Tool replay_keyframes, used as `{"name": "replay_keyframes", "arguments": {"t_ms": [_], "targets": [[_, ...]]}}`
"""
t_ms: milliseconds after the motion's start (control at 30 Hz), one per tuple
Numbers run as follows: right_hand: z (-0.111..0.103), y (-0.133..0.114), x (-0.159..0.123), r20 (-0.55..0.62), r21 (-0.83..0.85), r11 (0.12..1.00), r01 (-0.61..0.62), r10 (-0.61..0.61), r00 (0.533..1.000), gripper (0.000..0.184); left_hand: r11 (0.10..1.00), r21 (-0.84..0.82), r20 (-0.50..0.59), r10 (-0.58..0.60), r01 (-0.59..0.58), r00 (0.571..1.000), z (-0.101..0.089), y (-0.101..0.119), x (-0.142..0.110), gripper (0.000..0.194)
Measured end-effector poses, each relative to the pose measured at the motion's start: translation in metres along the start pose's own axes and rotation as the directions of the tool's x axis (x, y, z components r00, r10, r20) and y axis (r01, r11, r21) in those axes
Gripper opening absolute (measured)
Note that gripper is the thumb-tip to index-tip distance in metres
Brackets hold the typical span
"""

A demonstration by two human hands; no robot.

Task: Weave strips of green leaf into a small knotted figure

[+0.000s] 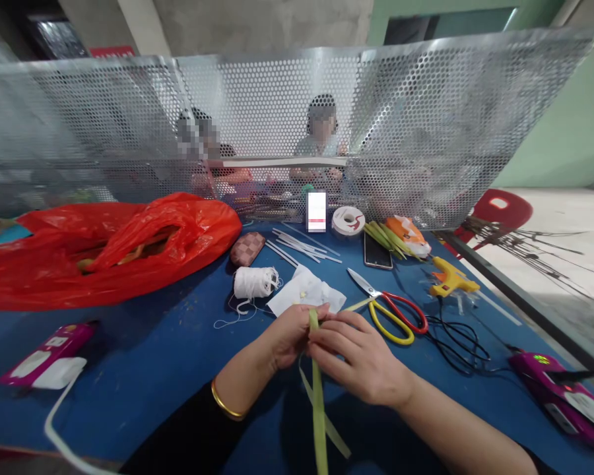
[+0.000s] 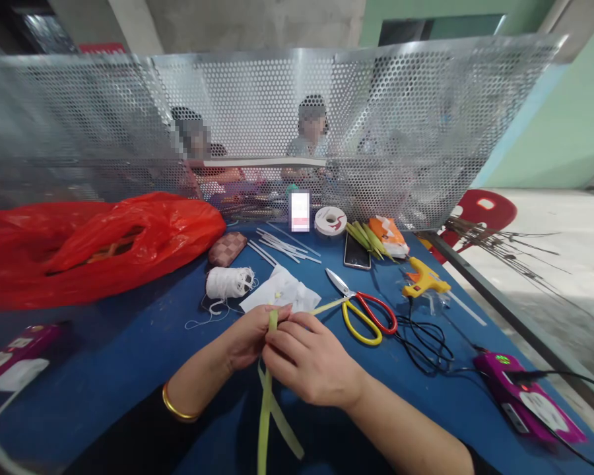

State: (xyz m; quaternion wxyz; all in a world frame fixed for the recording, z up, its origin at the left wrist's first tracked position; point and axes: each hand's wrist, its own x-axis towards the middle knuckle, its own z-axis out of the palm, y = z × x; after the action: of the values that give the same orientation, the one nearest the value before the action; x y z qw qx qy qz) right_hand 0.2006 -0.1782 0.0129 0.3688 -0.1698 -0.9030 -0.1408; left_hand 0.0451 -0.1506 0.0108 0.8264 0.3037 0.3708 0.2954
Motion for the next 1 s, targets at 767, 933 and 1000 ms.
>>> {"name": "replay_keyframes", "arguments": {"t_ms": [767,933,1000], "targets": [[-0.002,0.01,0.002,-0.01,0.211,0.972,-0.107,0.111,0.994,0.026,0.974,-0.217,-0.06,0.047,-0.059,0.997,-0.012,0.016,-0.001,0.031],[-0.005,0.008,0.001,-0.048,0.075,0.992,-0.098,0.101,0.994,0.024,0.97,-0.233,-0.096,0.043,-0.065,0.994,-0.008,0.017,-0.002,0.033],[-0.007,0.007,0.0,-0.138,0.065,0.979,-0.192,0.2,0.97,0.022,0.97,-0.232,-0.119,0.043,-0.07,0.992,-0.007,0.018,-0.003,0.032]]}}
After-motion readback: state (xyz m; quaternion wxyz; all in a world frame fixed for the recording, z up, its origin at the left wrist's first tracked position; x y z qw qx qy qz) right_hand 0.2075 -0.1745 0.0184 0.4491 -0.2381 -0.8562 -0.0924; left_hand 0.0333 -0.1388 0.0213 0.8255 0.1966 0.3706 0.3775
